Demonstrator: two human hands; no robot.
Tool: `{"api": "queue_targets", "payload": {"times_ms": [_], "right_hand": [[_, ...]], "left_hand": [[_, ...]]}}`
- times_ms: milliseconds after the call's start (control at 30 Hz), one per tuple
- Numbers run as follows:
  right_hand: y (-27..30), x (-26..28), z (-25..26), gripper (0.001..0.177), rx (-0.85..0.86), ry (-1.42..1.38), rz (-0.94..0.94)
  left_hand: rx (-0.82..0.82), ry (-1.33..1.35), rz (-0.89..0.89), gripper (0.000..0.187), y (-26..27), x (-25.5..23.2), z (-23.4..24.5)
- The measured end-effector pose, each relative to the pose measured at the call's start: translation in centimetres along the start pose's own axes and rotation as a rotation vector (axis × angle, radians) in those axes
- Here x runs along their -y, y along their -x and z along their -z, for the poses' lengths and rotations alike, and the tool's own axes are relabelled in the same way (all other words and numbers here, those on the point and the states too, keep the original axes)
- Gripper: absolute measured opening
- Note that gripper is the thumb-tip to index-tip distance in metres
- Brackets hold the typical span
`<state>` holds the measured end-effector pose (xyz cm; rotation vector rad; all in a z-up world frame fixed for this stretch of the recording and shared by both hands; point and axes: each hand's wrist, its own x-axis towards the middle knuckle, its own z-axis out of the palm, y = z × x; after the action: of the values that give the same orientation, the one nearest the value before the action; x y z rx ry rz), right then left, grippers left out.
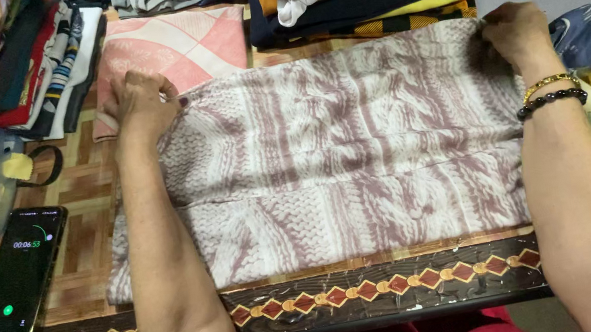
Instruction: The person folds a patterned garment by smoothing it flat on a table, folding the sides toward the center, and سپس folding it into a smaller rectangle.
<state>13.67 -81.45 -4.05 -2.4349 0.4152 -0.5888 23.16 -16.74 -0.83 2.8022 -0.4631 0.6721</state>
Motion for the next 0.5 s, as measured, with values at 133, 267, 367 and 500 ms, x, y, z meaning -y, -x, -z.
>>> {"api": "queue_targets", "payload": {"times_ms": [133,267,367,500], "right_hand": [[0.6,0.0,1.0,0.027,-0.237,0.063,0.22],[-0.8,0.1,-0.1,0.017,-0.624,0.171,0.409],[-1.5,-1.1,-1.8,0.023,-0.602,0.006,0.337],[-1.1,-3.6,-2.9,0.017,-0.517,0.148,0.216]], "left_hand": [[0.12,0.191,0.23,0.01,-0.3,-0.4,1.1],[-0.363,0.018,-0.066,0.01,-0.2,-1.8,2.2],[-0.402,-0.007,-0.056,0.007,-0.1,-1.1,1.1],[-0.502,-0.218,-0.036,0.01,2.3,1.2,-1.1]]}}
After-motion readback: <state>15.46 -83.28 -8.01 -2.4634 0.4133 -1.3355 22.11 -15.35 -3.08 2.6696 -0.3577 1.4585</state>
